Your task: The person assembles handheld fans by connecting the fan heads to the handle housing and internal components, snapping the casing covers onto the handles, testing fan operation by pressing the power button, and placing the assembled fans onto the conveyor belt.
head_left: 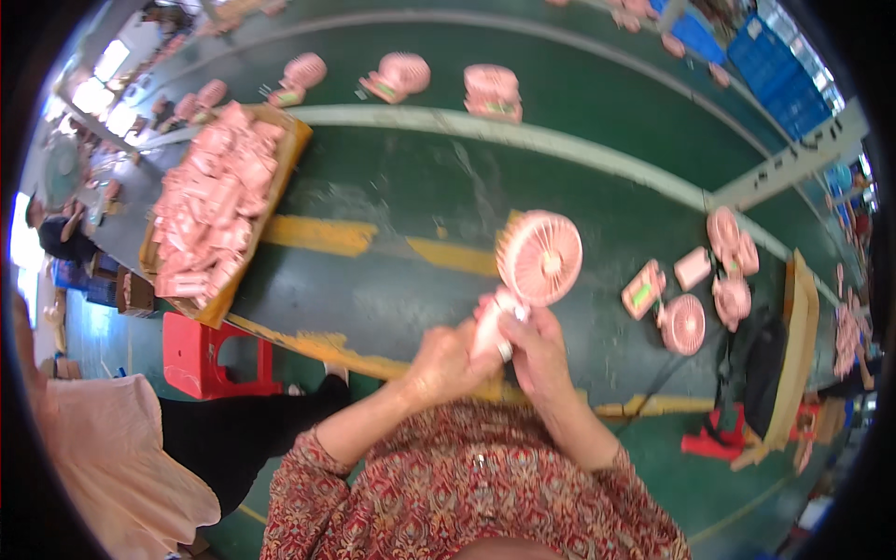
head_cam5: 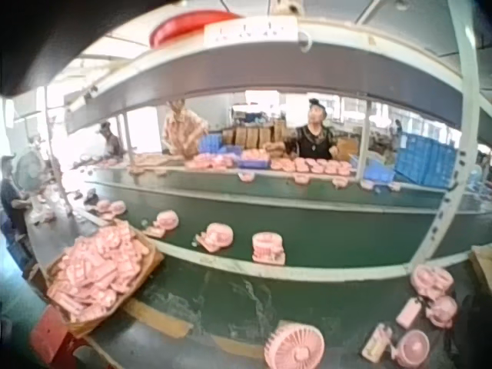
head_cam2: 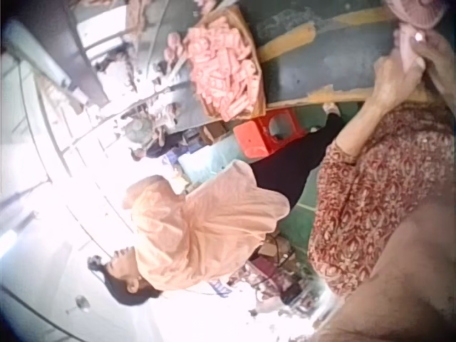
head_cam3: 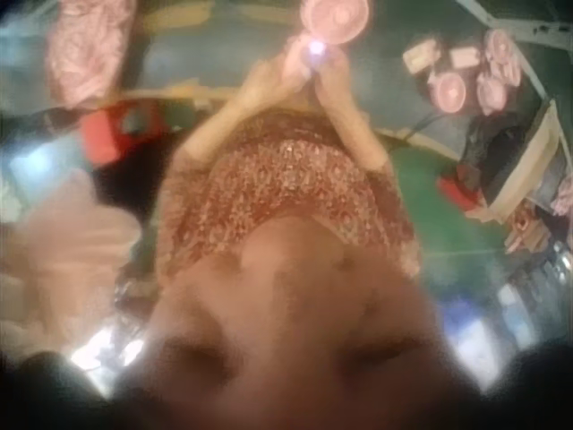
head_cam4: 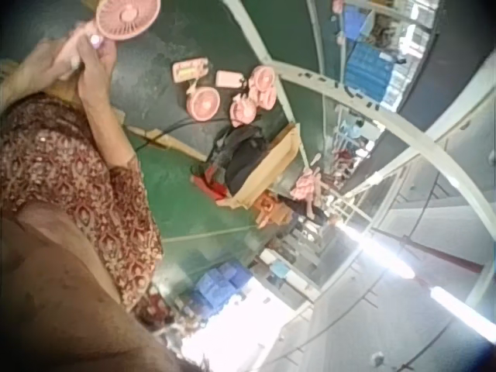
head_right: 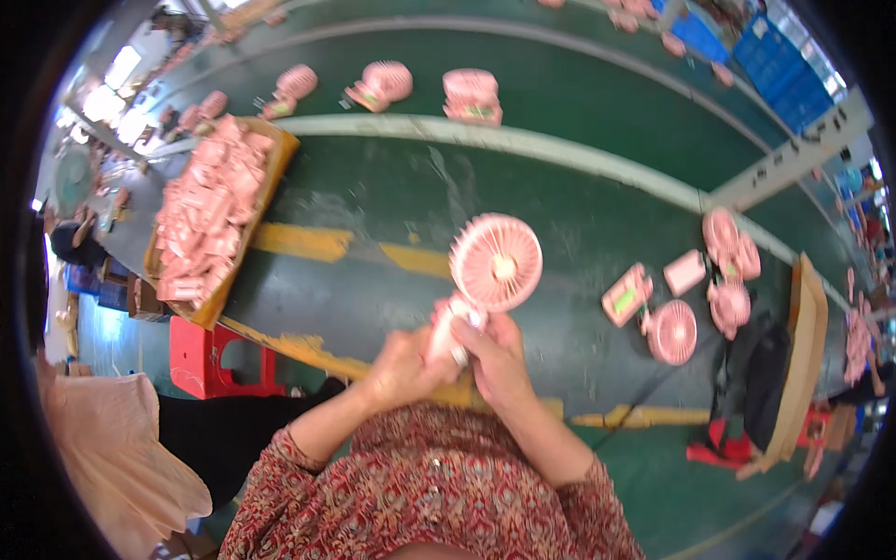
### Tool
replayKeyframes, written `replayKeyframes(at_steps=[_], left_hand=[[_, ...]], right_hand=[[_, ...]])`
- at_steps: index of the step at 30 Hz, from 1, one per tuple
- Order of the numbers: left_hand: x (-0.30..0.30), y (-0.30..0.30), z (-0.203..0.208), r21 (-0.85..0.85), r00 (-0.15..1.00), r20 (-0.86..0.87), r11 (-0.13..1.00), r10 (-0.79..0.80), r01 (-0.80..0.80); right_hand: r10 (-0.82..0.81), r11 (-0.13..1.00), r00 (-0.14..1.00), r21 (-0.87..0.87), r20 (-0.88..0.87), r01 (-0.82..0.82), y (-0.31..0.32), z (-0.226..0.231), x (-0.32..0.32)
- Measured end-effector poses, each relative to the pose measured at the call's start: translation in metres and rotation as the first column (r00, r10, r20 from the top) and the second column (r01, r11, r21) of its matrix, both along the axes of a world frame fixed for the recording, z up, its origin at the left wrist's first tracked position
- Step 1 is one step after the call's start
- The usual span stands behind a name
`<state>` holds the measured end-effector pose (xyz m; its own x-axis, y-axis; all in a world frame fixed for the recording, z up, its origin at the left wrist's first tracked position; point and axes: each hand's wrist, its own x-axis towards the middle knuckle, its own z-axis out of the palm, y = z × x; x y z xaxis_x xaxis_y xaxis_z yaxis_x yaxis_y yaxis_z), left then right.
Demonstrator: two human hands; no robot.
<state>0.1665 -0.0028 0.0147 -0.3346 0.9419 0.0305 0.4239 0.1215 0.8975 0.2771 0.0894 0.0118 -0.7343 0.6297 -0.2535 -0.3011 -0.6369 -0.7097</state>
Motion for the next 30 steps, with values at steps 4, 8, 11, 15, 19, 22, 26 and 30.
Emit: replayKeyframes(at_steps=[4,8,11,15,19,22,26,30], left_hand=[[-0.001,0.004,-0.003,-0.100,0.992,0.123,0.994,-0.031,0.044],[-0.004,0.002,0.014,-0.127,0.993,0.115,0.992,-0.005,0.020],[-0.009,0.001,0.008,-0.175,0.959,0.259,0.971,-0.116,0.165],[-0.011,0.002,0.009,-0.194,0.926,0.364,0.963,-0.104,0.185],[-0.019,-0.001,0.006,-0.105,0.856,0.493,0.967,-0.153,0.234],[-0.037,-0.013,-0.006,-0.070,0.957,0.285,0.997,0.045,-0.025],[-0.076,-0.045,-0.032,0.014,0.911,0.088,0.914,0.403,-0.406],[-0.107,-0.074,-0.044,-0.038,0.778,0.312,0.826,0.545,-0.563]], right_hand=[[0.006,0.998,0.998,0.066,0.055,-0.009,0.003,-0.002,0.002],[0.093,0.992,0.996,0.085,-0.009,-0.092,0.001,0.005,-0.003],[0.155,0.987,0.988,0.040,0.006,-0.155,0.005,0.001,-0.001],[0.120,0.992,0.990,0.040,0.078,-0.123,0.003,0.002,-0.008],[0.061,0.985,0.988,0.149,0.141,-0.083,0.012,0.006,-0.014],[-0.012,0.984,0.986,0.177,0.166,-0.018,0.042,0.005,-0.016],[-0.048,0.974,0.978,0.227,0.203,0.000,0.077,0.004,-0.016],[-0.030,0.955,0.970,0.295,0.242,-0.044,0.104,0.009,-0.020]])
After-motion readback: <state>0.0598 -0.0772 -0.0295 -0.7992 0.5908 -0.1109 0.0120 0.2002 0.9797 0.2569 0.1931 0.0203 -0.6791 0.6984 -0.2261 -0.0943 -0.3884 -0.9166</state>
